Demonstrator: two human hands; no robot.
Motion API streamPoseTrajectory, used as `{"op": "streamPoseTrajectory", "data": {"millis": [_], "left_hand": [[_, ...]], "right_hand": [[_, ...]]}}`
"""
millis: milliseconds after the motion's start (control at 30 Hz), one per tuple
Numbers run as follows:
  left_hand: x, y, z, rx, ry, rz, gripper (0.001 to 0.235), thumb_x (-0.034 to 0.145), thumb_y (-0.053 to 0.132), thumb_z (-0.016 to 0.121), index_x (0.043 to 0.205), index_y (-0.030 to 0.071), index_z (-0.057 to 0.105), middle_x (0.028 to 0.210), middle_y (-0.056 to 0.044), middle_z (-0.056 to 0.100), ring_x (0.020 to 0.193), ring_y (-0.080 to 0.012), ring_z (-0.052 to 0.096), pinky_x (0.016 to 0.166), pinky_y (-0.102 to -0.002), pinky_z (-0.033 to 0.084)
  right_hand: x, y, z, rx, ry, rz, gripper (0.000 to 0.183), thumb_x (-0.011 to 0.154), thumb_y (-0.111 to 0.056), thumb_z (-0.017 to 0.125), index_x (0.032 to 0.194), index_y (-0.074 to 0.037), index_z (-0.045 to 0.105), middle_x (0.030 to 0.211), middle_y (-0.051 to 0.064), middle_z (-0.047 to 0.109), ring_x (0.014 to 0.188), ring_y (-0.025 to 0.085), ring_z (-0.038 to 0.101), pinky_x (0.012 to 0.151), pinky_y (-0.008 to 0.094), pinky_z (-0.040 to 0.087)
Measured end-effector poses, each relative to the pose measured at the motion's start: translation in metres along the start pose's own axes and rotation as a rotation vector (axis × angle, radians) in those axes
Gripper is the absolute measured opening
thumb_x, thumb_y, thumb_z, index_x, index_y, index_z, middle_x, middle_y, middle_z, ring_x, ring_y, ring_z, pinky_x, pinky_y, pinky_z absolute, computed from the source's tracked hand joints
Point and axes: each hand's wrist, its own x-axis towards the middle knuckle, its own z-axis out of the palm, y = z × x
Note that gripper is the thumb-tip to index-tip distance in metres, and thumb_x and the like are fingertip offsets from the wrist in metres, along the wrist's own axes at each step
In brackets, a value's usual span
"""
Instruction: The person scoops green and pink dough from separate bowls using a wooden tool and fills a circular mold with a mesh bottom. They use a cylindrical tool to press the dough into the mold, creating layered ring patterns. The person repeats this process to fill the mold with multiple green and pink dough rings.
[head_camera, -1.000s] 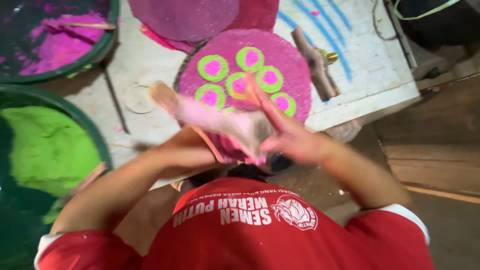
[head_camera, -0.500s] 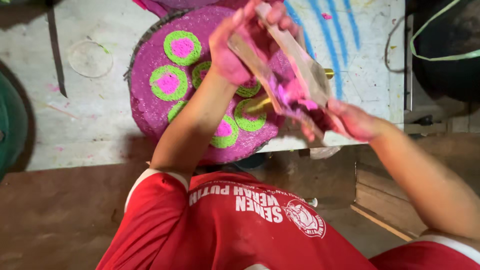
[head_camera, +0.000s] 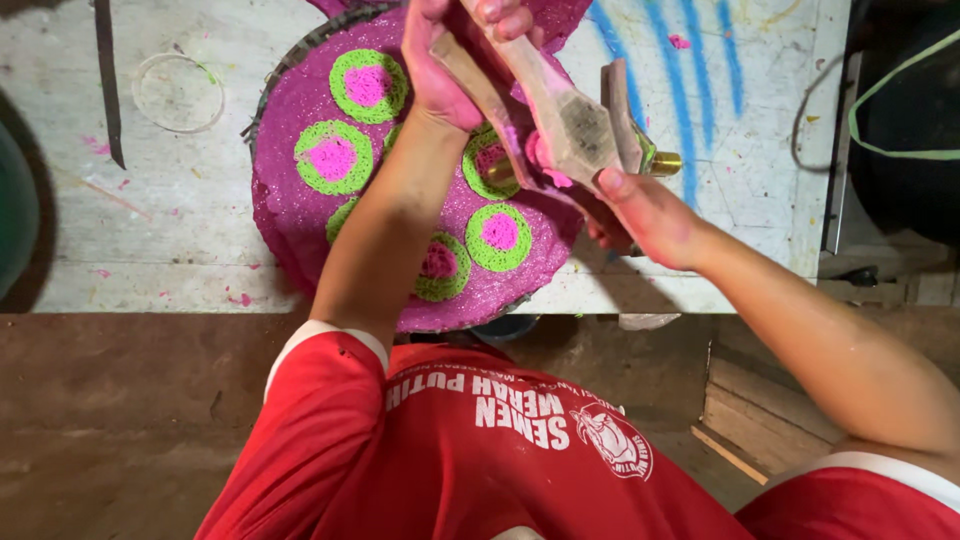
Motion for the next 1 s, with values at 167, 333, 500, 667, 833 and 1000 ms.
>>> {"op": "streamPoseTrajectory", "data": {"millis": [167,333,500,667,833,1000], "left_hand": [[0.022,-0.009,-0.017,0.096,-0.290,-0.001,0.045,0.103,0.051,0.043,0.098,0.010,0.062,0.094,-0.004,0.062,0.095,-0.0238,0.059,0.099,-0.040,0.049],[0.007,0.008,-0.028,0.452,0.258,-0.193,0.077,0.103,0.057,0.028,0.131,-0.008,0.059,0.126,-0.025,0.067,0.106,-0.0297,0.073,0.101,-0.046,0.059],[-0.050,0.009,-0.003,1.123,0.505,-0.681,0.085,0.104,0.070,0.011,0.168,0.015,0.001,0.146,-0.020,0.056,0.068,-0.0214,0.059,0.057,-0.038,0.042],[-0.086,0.013,0.044,1.508,0.457,-0.783,0.082,0.099,0.065,0.011,0.162,0.012,0.008,0.138,-0.007,0.069,0.055,-0.0200,0.060,0.061,-0.032,0.059],[-0.164,0.060,0.093,2.251,0.480,-0.503,0.043,0.101,0.040,0.055,0.135,0.014,0.058,0.131,-0.002,0.073,0.079,-0.0217,0.074,0.073,-0.039,0.059],[-0.185,0.098,0.109,1.690,0.578,-0.171,0.057,0.104,0.041,0.059,0.148,0.004,0.056,0.131,-0.016,0.071,0.113,-0.0255,0.069,0.098,-0.042,0.056]], "right_hand": [[0.006,0.016,-0.008,-0.004,0.086,-0.086,0.088,0.089,-0.085,0.037,0.093,-0.003,0.067,0.079,0.007,0.066,0.069,0.015,0.062,0.060,0.032,0.048],[0.006,0.027,-0.002,0.256,-0.039,-0.246,0.091,0.087,-0.088,0.045,0.111,-0.002,0.062,0.088,0.009,0.065,0.079,0.017,0.064,0.072,0.032,0.052],[0.001,0.041,-0.005,0.309,-0.052,-0.328,0.095,0.087,-0.088,0.046,0.123,-0.001,0.057,0.092,0.009,0.063,0.082,0.018,0.061,0.074,0.033,0.051],[0.015,0.058,0.002,0.387,0.090,-0.385,0.101,0.086,-0.088,0.048,0.132,0.001,0.056,0.099,0.009,0.062,0.088,0.019,0.061,0.080,0.035,0.052],[0.003,0.068,-0.005,0.502,0.122,-0.394,0.110,0.079,-0.093,0.045,0.144,-0.003,0.048,0.106,0.007,0.061,0.094,0.018,0.060,0.083,0.036,0.051],[0.011,0.053,-0.003,0.484,-0.114,-0.395,0.115,0.080,-0.091,0.041,0.150,0.001,0.047,0.111,0.007,0.060,0.096,0.019,0.059,0.085,0.036,0.050]]}}
